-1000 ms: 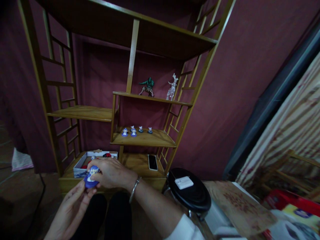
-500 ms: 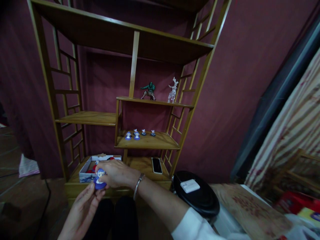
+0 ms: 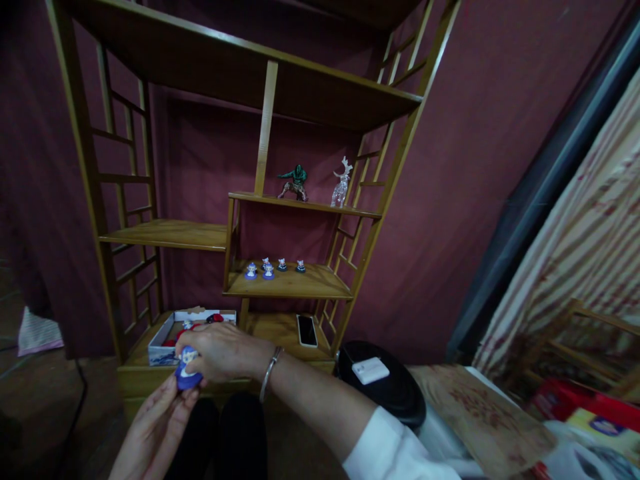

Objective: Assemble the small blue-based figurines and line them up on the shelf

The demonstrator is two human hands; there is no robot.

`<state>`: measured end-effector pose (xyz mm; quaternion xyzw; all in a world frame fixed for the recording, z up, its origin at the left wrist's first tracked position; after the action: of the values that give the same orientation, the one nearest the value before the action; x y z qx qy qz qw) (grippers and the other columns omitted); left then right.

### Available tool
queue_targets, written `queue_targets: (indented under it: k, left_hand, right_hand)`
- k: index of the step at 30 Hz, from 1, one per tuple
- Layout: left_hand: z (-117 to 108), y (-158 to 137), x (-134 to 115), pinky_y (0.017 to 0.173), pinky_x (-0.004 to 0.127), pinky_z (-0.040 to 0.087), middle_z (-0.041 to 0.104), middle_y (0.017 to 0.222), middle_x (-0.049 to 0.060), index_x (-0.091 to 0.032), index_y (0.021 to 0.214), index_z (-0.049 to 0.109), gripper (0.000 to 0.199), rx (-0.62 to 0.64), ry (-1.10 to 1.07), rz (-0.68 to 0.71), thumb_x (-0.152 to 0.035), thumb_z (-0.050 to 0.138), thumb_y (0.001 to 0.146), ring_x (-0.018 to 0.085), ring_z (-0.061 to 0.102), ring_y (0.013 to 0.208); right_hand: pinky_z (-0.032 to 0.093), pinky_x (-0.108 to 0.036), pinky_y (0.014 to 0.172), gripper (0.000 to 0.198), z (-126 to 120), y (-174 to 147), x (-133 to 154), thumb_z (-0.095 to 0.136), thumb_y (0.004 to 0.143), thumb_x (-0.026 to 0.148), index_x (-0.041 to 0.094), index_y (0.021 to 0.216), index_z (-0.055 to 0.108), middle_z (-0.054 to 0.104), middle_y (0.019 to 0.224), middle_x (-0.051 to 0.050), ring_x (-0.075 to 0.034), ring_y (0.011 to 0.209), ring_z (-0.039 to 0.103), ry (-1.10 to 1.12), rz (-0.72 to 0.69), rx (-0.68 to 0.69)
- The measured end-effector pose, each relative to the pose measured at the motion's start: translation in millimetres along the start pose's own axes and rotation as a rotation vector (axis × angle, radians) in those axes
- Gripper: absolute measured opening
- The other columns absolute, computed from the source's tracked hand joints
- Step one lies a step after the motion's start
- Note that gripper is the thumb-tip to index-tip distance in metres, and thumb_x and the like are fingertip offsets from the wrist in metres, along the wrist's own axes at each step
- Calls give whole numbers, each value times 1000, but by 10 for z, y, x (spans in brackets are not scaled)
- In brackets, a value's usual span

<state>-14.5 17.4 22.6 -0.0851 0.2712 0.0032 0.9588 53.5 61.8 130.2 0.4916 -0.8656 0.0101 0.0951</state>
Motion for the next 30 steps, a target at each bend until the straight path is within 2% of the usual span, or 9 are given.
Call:
queue_targets:
  k: [7, 14, 19, 27, 30]
  left_hand:
    - [-18, -17, 11, 63, 23, 53, 68, 73, 4, -13, 66, 68, 25, 6, 18, -31, -15, 81, 44, 16, 63, 67]
    - [-65, 33, 47, 63, 19, 52, 67, 72, 0, -15, 67, 68, 29, -75, 108, 24, -22, 82, 43, 13, 61, 66]
    - [-71, 57, 58, 64, 18, 51, 67, 72, 0, -15, 66, 67, 30, -86, 125, 41, -23, 82, 42, 12, 61, 67]
    - [4, 13, 62, 60, 17, 50, 64, 63, -2, -15, 58, 65, 25, -31, 55, -1, -16, 82, 40, 11, 60, 62]
    - [26, 13, 77, 61, 19, 51, 65, 65, -1, -15, 60, 65, 22, -14, 89, -10, -17, 81, 44, 12, 60, 63]
  right_hand:
    - [39, -23, 71, 20, -7, -38, 46, 52, 78, 24, 20, 98, 53, 59, 95, -3, -16, 85, 55, -11, -67, 8]
    - [40, -23, 69, 23, 60, -71, -32, 54, 73, 20, 18, 96, 53, 61, 92, -4, -16, 83, 56, -10, 47, -79]
    - [40, -22, 70, 22, 76, -95, -29, 50, 74, 17, 18, 96, 52, 62, 93, -5, -15, 82, 56, -15, 47, -121]
    - [39, -22, 68, 20, 68, -81, -29, 52, 74, 20, 19, 94, 53, 60, 92, -4, -15, 82, 55, 12, -6, -61]
    - [39, -22, 69, 20, 6, -131, -23, 52, 74, 18, 18, 95, 54, 60, 91, -4, -15, 83, 55, 18, 0, -55]
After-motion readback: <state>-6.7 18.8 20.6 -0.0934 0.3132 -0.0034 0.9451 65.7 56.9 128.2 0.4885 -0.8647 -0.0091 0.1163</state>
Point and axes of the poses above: each hand's wrist, its own y-axis towards the middle knuckle, its own z-axis out of the palm, x = y × z, the point moved 5 cm from there along y, towards the middle knuckle
